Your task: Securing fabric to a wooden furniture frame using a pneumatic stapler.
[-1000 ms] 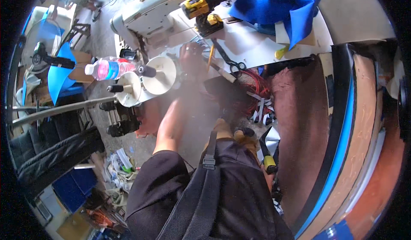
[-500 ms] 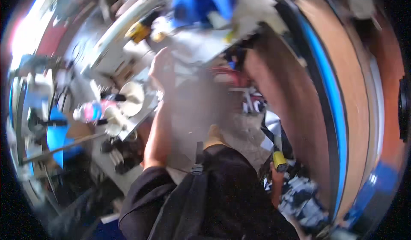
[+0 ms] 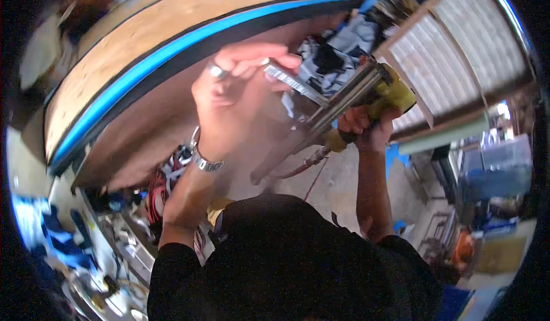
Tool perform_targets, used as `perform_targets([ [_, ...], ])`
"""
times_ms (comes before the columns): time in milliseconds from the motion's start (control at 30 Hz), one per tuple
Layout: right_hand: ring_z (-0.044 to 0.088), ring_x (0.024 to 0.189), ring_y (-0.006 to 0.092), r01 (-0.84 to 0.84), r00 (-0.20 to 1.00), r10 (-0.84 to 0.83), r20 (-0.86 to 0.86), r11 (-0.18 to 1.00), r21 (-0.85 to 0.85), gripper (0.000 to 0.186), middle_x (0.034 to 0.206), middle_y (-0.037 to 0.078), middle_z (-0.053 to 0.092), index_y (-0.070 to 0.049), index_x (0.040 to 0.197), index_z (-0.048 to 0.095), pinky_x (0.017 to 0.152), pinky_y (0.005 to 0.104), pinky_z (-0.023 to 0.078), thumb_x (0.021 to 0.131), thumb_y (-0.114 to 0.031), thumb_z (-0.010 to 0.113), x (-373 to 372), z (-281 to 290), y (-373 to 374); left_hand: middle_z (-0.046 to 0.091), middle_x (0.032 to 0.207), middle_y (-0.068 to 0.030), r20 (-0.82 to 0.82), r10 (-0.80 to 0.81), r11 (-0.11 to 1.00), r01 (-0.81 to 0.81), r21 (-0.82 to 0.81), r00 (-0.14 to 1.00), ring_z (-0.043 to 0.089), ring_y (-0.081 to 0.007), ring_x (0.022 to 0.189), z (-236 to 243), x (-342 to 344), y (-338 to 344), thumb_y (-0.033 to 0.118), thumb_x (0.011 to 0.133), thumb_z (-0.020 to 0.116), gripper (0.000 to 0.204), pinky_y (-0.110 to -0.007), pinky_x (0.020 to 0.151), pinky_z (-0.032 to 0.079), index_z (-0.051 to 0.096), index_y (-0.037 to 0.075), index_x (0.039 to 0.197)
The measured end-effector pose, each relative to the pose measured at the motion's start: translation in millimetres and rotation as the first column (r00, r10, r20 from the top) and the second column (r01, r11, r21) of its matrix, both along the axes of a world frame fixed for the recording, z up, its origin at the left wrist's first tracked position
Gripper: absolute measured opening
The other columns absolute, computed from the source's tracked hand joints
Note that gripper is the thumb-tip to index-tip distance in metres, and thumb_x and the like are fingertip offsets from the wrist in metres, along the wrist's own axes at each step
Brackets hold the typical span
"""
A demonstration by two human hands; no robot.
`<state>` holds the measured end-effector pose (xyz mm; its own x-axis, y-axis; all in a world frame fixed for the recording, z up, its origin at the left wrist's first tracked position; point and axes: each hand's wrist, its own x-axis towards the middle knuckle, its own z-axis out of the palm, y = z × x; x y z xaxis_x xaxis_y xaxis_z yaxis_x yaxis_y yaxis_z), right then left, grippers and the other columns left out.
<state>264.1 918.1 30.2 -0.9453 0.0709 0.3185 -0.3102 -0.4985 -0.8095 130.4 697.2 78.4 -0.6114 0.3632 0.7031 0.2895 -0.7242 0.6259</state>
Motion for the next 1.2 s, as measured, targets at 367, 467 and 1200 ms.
perform_targets([
  [367,0.038,0.048,0.0107,0.24,0.952,-0.278,-0.125,0.937,-0.253,0.077,0.059,-0.004,0.042,-0.011,0.117,0.041,0.05,0.0294,0.033,0.076,-0.075,0.049,17,-39,145,0.059,0.114,-0.0098,-0.23,-0.308,0.875,0.18,-0.449,0.923,0.063,-0.0174,0.09,-1,-20,265,0.009,0.077,0.074,0.058,-0.03,0.074,0.053,0.047,0.01,0.128],
  [467,0.036,0.043,0.0038,0.377,0.899,-0.419,-0.124,0.887,-0.266,0.095,0.062,-0.007,0.046,-0.012,0.145,0.023,0.042,0.0206,0.033,0.077,-0.068,0.058,-10,-54,212,0.054,0.116,-0.01,-0.183,-0.253,0.892,0.157,-0.423,0.95,0.06,-0.0205,0.095,-40,-56,335,0.019,0.073,0.08,0.07,-0.031,0.078,0.051,0.042,0.008,0.13],
  [1200,0.037,0.042,0.0151,0.261,0.926,-0.205,0.317,0.954,-0.146,0.075,0.049,-0.005,0.033,-0.013,0.101,0.055,0.046,0.0311,0.03,0.072,-0.081,0.047,-355,-19,738,0.054,0.108,-0.0054,0.554,-0.614,0.601,0.788,-0.133,0.562,0.044,-0.0143,0.106,-76,-343,801,0.043,0.095,0.05,0.046,-0.03,0.095,0.034,0.063,0.001,0.108],
])
